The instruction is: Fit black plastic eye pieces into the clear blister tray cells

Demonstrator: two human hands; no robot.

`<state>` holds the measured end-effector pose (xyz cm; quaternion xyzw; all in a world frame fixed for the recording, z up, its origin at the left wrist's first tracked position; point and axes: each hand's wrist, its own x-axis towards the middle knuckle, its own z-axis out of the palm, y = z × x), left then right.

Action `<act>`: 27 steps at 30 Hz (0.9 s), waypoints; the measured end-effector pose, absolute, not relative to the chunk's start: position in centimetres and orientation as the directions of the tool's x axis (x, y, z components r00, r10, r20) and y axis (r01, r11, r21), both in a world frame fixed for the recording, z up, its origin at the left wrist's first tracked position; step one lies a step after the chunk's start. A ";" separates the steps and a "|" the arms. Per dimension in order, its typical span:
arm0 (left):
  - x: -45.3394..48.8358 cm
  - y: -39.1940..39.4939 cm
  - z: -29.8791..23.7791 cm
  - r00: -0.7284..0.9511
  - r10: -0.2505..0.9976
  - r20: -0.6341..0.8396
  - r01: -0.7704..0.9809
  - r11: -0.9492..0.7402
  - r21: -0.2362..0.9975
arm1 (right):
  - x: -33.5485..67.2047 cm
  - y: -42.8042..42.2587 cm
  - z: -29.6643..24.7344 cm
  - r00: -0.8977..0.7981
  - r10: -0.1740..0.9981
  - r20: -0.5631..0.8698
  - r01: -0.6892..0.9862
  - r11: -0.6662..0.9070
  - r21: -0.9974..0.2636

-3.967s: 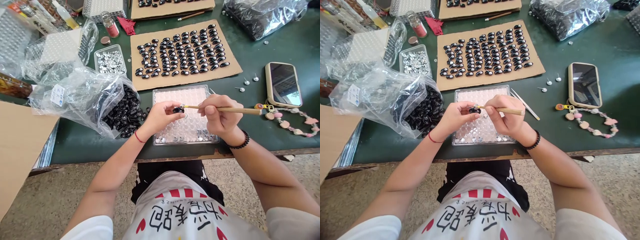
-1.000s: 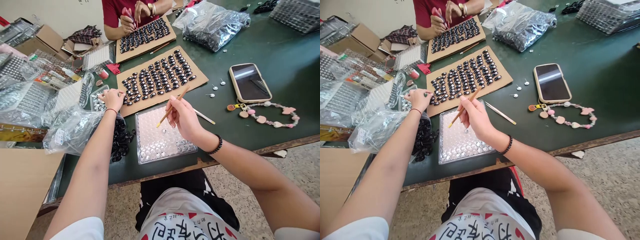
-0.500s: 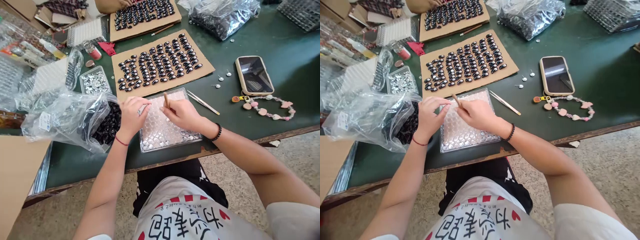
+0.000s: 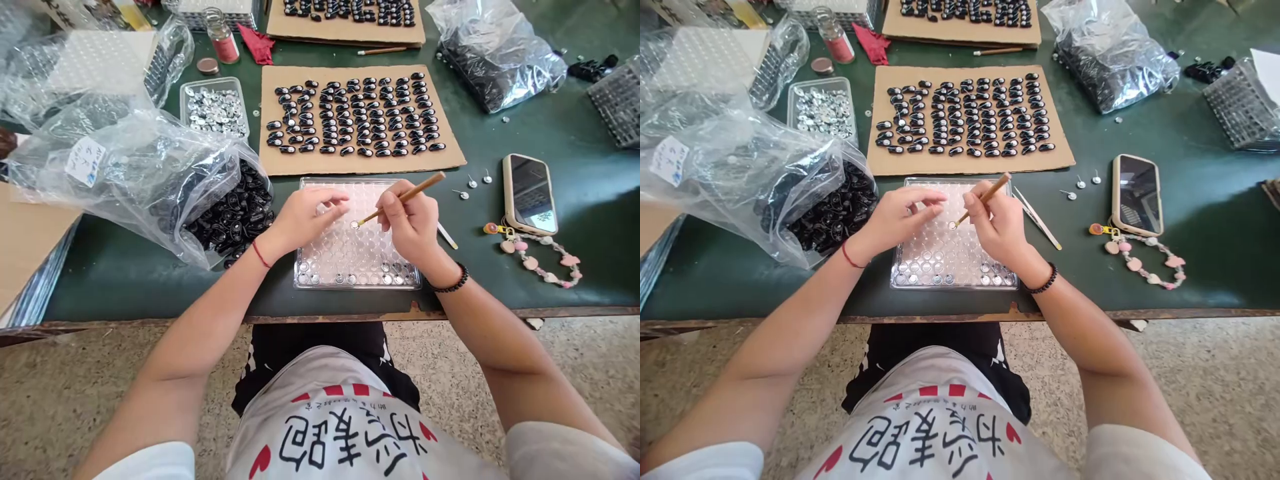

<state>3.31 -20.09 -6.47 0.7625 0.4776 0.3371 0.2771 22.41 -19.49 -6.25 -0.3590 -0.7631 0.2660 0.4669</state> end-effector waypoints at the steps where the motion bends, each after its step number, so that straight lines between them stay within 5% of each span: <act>1: 3.3 -20.2 -6.4 0.355 0.913 0.200 0.495 -0.366 0.788 | 22.4 -19.5 -6.3 -0.298 0.796 0.527 0.282 0.601 -0.748; 8: 3.9 -20.9 -5.9 0.374 0.926 0.051 0.418 -0.217 0.882 | 22.6 -19.5 -6.5 -0.350 0.727 0.591 0.231 0.678 -0.698; 15: 4.2 -20.7 -6.5 0.339 0.940 0.049 0.428 -0.200 0.881 | 22.5 -19.7 -6.4 -0.352 0.713 0.607 0.157 0.684 -0.712; 27: 4.9 -21.4 -6.1 0.219 0.966 0.138 0.467 -0.228 0.854 | 22.4 -18.1 -6.3 -0.331 0.877 0.347 -0.009 0.365 -0.931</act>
